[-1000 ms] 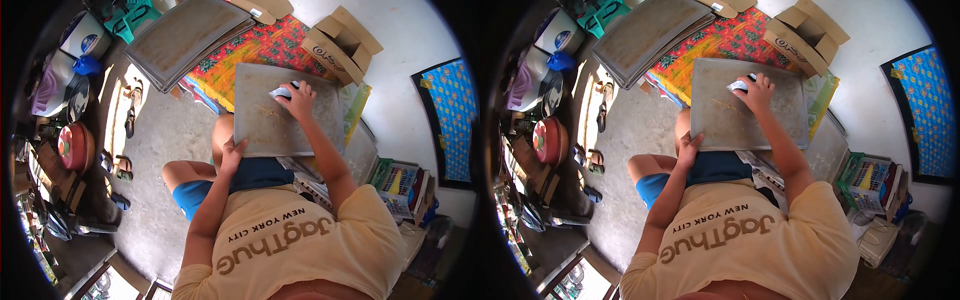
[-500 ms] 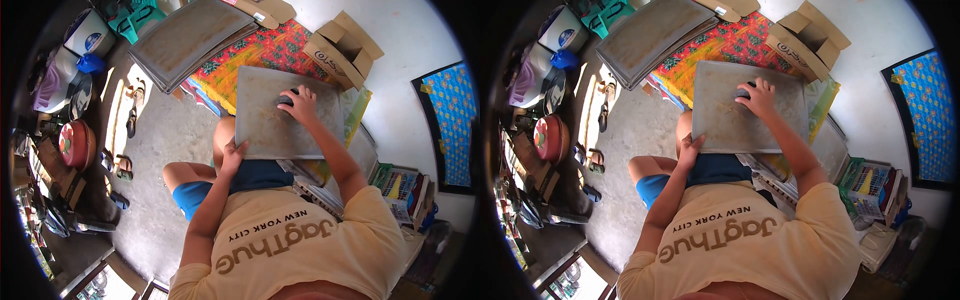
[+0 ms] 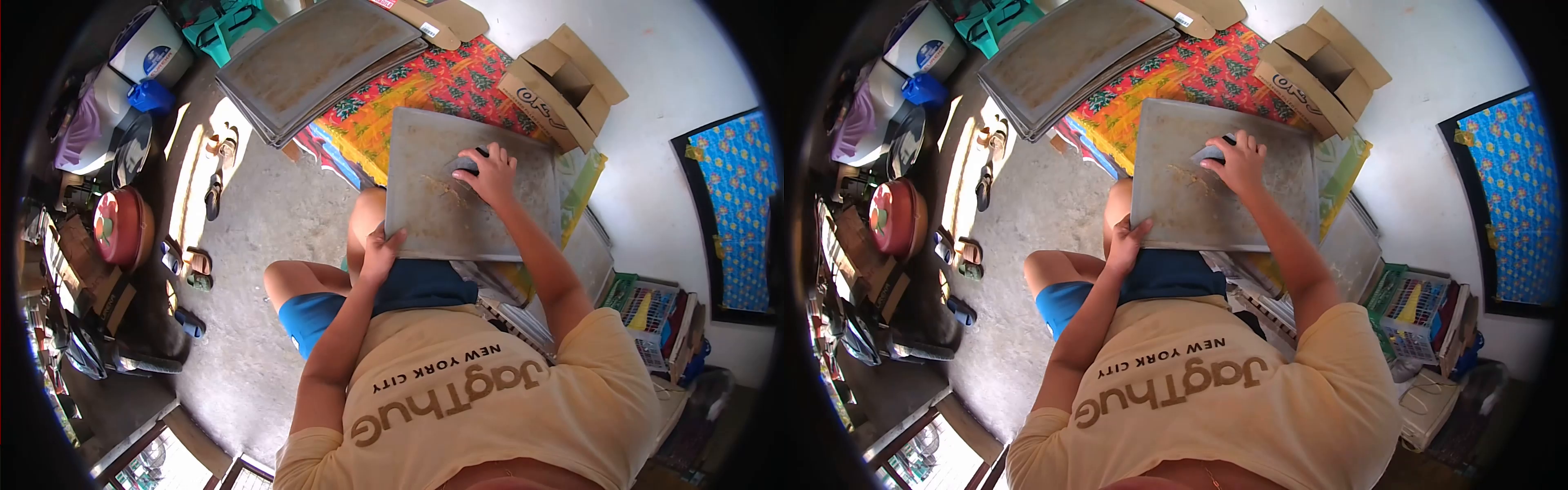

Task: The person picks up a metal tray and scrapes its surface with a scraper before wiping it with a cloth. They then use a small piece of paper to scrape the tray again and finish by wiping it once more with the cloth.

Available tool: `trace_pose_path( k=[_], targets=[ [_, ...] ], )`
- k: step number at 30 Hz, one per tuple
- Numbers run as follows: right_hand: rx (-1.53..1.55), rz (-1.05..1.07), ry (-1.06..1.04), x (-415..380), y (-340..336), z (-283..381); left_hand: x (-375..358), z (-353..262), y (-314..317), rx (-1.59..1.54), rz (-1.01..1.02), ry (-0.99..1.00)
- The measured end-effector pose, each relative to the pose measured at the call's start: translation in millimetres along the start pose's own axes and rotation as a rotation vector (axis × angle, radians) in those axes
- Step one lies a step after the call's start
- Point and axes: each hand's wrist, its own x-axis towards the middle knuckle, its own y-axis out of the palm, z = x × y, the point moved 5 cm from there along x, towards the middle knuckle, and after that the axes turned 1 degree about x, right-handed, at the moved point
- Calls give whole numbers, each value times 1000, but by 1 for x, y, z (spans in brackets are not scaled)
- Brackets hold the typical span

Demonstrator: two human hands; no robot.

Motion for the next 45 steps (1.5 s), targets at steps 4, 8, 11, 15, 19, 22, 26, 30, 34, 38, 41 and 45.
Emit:
trace_pose_path(
  k=[4,8,11,15,19,22,26,30,34,38,41,45],
  targets=[
    [13,20,-97,0,-2,17,0,1,-1,-4,-11,2],
    [21,-9,-27,0,4,12,0,1,-1,-9,-12,-5],
    [23,15,-38,1,4,15,1,5,-3,-6,-23,-14],
    [33,71,-62,-2,-6,19,2,-1,-1,28,-13,-10],
    [95,32,256,-10,-7,-31,-2,-5,1,23,-12,11],
    [103,153,605,-32,-11,-69,0,-3,-2,46,-18,18],
    [69,252,680,-58,-12,-65,-1,-6,3,-27,-3,-10],
    [48,250,491,-58,-15,-15,-2,-3,3,-79,10,-36],
    [1,207,604,-54,-20,-52,-1,-4,1,-34,-15,-23],
    [50,346,385,-61,-24,-12,-3,-6,3,-41,-6,-38],
    [30,262,399,-69,-16,-29,-2,-3,3,-55,-7,-37],
    [-102,225,468,-62,-31,-44,-3,-3,1,-46,-18,-26]
  ],
)
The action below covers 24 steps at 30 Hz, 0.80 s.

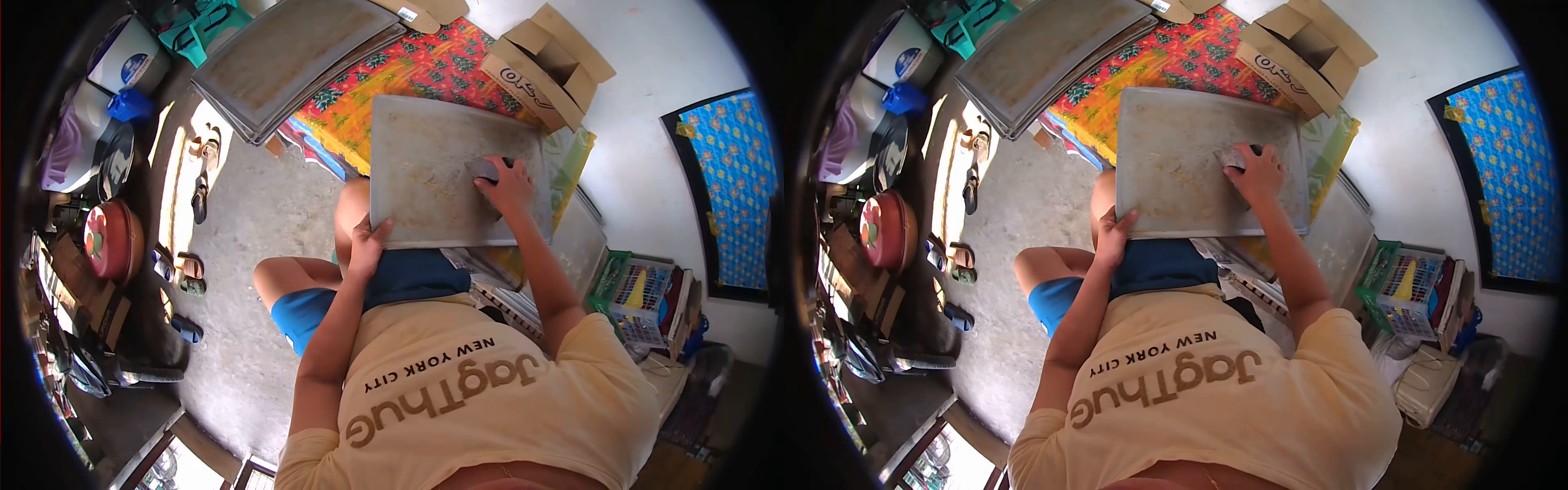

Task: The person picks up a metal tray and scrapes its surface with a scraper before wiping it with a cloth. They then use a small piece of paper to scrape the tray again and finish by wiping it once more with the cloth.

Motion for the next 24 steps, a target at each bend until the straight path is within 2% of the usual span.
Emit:
trace_pose_path(
  k=[3,6,9,12,16,24],
  targets=[
    [-36,17,-96,-3,0,-4,0,-1,0,-22,24,-19],
    [68,69,56,5,6,-22,2,-4,2,-2,27,4],
    [158,125,37,-1,7,-7,0,-4,0,11,18,-24],
    [27,55,-203,-19,-3,30,1,-3,-1,3,31,-9],
    [25,-10,-65,-5,-2,7,0,-6,0,22,5,-31],
    [22,-14,-220,-10,-6,16,2,-3,-1,27,8,-41]
  ],
)
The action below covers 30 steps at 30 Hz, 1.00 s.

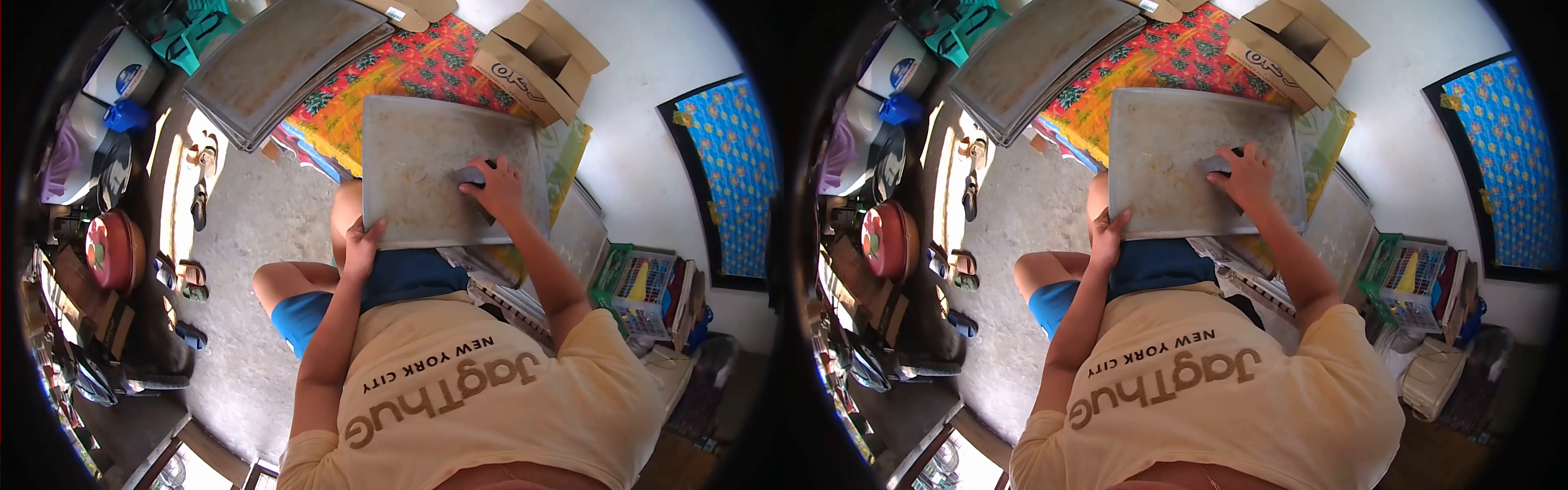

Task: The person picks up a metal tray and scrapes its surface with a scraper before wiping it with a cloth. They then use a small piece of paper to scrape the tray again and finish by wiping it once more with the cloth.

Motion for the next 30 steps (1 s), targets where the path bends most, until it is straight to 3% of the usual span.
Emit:
trace_pose_path(
  k=[10,13,16,19,22,25,28,30],
  targets=[
    [29,10,16,-3,-1,-6,-5,-9,5,3,-20,56],
    [115,91,220,-5,-3,-32,-5,-12,8,8,-24,59],
    [145,-58,497,-17,-7,-103,-5,-11,7,21,-22,47],
    [22,-24,791,-40,-13,-164,-4,-10,5,16,-22,48],
    [38,57,991,-55,-8,-183,-1,-6,4,-5,-23,44],
    [88,25,676,-45,18,-151,-2,-4,3,-24,-41,30],
    [136,151,502,-25,-2,-47,-2,-6,5,-27,-40,28],
    [148,98,406,-22,12,-38,-2,-7,4,-26,-45,39]
  ],
)
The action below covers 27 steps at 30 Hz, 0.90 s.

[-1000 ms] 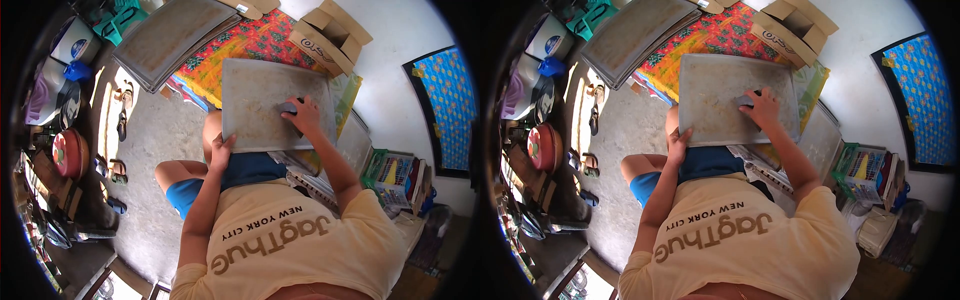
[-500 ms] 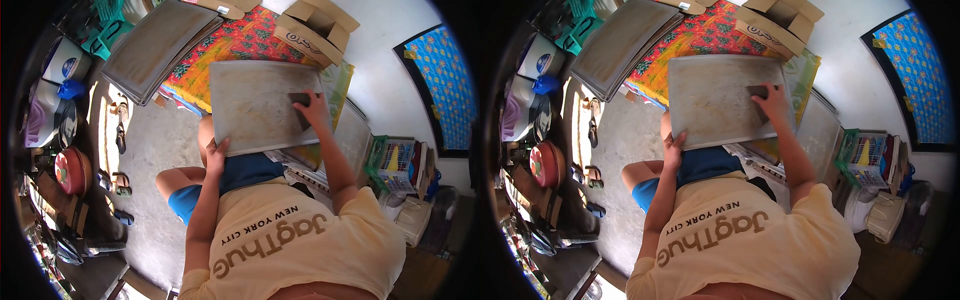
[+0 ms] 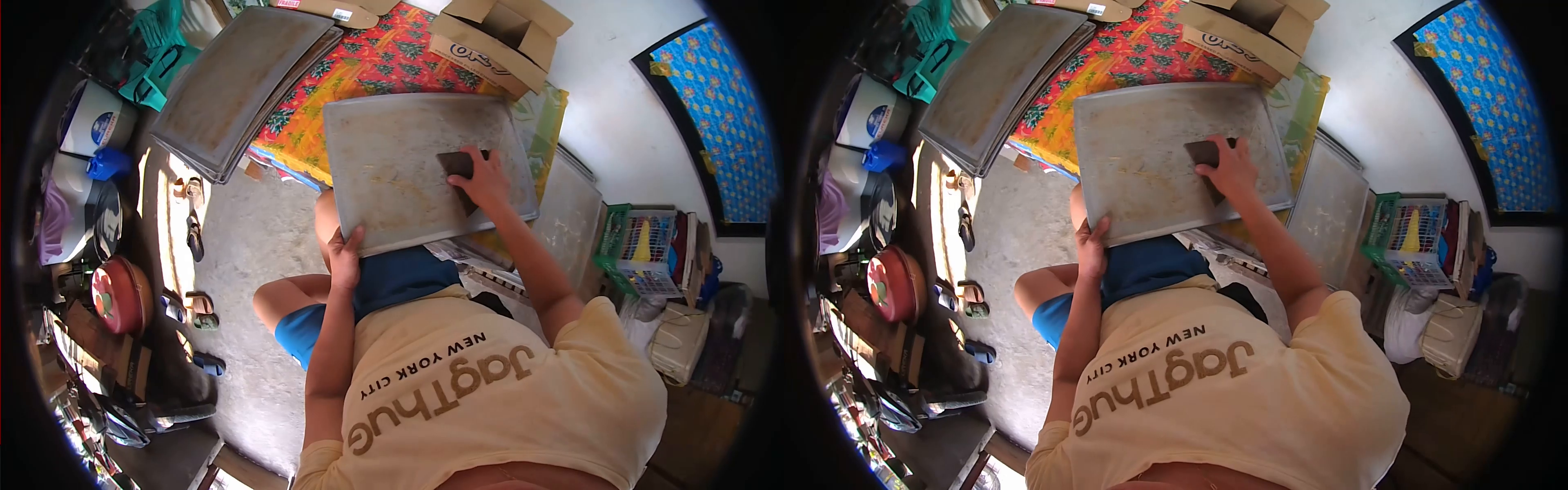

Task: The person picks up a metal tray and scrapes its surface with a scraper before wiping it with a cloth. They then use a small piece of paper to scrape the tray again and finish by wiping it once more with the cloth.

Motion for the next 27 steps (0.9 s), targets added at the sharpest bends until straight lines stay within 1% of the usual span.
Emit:
trace_pose_path(
  k=[2,3,6,7,8,11,14,15,17,19,21,23,24,25,27],
  targets=[
    [6,-65,144,25,-11,-40,-1,-1,1,4,-3,14],
    [7,-96,215,33,-21,-49,-1,-1,0,3,-6,21],
    [-32,-91,402,36,-27,-58,0,1,-1,5,-1,2],
    [-14,-118,254,33,-23,-41,1,1,-1,-9,3,0],
    [43,-24,220,25,-10,-24,1,1,-1,-23,11,-7],
    [87,27,-23,-10,4,43,1,6,-1,-57,24,-39],
    [176,36,-7,-10,-2,41,0,0,1,-19,14,-18],
    [173,-7,43,-8,-10,32,-2,-3,1,1,0,-7],
    [158,-80,145,-5,-30,-11,-3,-5,2,7,15,-18],
    [170,-270,193,1,-36,-80,-4,-3,2,4,22,-23],
    [-26,-198,517,-3,-68,-117,-2,-1,1,-5,29,-18],
    [-67,-186,563,-2,-67,-159,-2,-3,3,-12,26,-26],
    [-86,-179,586,-1,-67,-166,-3,-4,3,-13,25,-30],
    [-140,-104,591,1,-60,-170,-2,-3,2,-17,27,-32],
    [-136,-87,561,4,-51,-168,-1,-1,1,-22,26,-31]
  ],
)
